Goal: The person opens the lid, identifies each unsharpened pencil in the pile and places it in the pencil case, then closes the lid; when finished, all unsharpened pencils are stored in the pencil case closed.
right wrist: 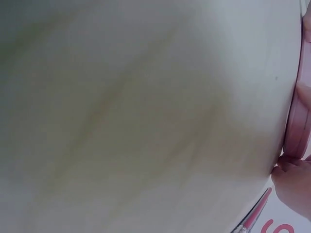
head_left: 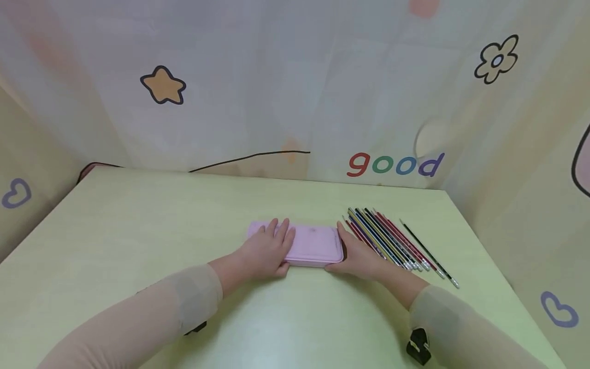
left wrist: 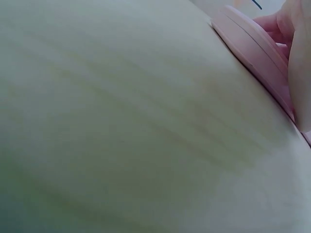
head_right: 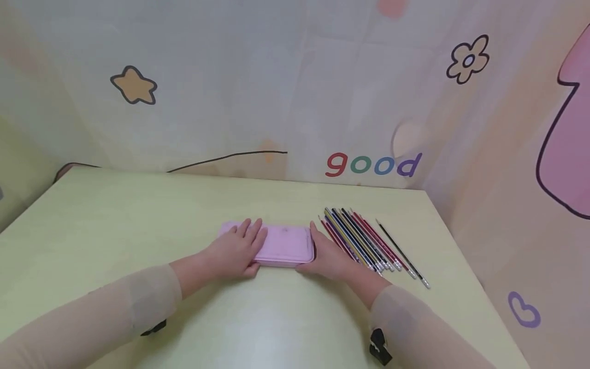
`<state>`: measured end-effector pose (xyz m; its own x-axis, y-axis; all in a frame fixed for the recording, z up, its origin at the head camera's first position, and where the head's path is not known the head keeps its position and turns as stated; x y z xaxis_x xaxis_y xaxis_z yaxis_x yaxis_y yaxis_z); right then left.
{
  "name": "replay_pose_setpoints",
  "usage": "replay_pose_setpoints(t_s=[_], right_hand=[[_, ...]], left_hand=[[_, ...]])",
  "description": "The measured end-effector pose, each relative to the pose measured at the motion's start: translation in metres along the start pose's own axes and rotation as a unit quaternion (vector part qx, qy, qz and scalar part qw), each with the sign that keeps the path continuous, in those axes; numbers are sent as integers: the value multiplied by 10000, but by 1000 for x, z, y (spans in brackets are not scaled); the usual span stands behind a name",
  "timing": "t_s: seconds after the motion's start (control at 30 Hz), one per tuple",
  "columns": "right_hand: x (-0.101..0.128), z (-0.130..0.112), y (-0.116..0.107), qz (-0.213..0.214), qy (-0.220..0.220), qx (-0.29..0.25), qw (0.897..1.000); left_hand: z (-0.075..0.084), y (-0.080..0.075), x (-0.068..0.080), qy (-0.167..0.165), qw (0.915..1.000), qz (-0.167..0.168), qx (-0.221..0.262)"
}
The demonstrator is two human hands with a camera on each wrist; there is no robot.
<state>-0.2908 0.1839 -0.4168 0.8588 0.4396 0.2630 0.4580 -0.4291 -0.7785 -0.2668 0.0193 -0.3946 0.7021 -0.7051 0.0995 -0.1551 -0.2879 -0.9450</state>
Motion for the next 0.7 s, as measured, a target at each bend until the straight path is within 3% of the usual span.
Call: replay_pose_setpoints(t_s=[0.17,0.4,0.6,0.7], right_hand=[[0,-2,-2,-36,62,53,10000],[0,-1,-4,5,79,69,9999],[0,-5,-8,16,-11,105,9999],[0,-4,-8,-53,-18,110,9999]], left_hand=[[-2,-1,-3,128,9998,-117,-33],[0,-2,-7,341,9992,43,-213],[2,-9,-8,373,9960,178,-798],[4,-9,-9,422,9952,175,-862]])
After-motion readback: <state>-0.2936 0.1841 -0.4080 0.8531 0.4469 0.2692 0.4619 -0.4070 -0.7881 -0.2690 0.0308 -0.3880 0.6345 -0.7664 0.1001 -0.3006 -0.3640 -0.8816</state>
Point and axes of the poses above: each hand's wrist, its own x-axis away from the middle knuckle, its own y-axis out of the palm, z = x × y, the point moved 8 cm from there along -x, towards the middle knuckle, and after that the axes turned 9 degrees about -z, right-handed, at the moved point
